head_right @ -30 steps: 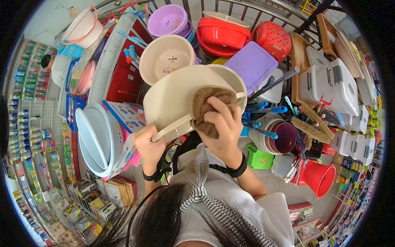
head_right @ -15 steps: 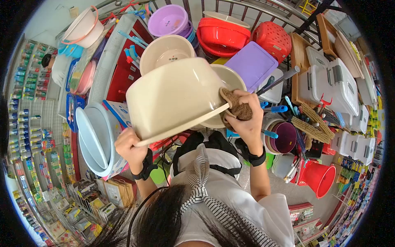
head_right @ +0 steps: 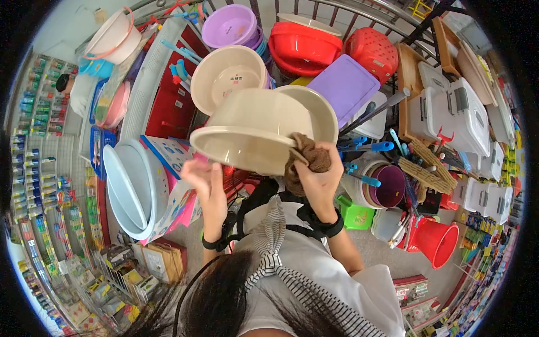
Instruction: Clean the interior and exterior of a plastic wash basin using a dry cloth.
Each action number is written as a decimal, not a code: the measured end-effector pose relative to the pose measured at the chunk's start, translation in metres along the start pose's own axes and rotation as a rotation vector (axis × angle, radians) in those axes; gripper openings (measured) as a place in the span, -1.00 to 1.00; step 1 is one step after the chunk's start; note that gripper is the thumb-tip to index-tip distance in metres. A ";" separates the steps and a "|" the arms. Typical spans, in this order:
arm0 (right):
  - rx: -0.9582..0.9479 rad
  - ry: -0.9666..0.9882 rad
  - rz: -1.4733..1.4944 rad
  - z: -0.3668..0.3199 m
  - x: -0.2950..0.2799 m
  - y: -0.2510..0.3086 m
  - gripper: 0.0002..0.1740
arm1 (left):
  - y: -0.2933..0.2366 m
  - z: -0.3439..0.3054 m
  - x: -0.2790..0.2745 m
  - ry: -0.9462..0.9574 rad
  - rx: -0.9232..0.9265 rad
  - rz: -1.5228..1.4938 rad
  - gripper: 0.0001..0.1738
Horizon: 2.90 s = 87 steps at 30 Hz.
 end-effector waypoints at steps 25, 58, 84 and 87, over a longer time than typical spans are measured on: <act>-0.813 0.434 -0.497 0.026 0.039 0.100 -0.42 | -0.004 0.006 -0.008 0.279 -0.264 -0.598 -0.60; -0.921 0.608 -0.419 -0.036 0.058 0.066 -0.51 | -0.021 0.008 -0.022 0.175 -0.217 -0.638 -0.55; -0.203 0.228 -0.099 0.015 0.011 0.028 -0.49 | -0.014 0.019 -0.011 0.204 -0.484 -1.126 -0.44; -0.360 0.246 -0.224 0.005 0.021 0.040 -0.45 | -0.012 0.007 -0.006 0.271 -0.392 -0.968 -0.41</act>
Point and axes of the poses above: each hand's wrist, its own z-axis towards the middle knuckle, its own x-axis out of the palm, y = z × x, the point moved 1 cm from there along z, towards the middle knuckle, and after that the axes turned 2 degrees about y, right-handed, at the moved point
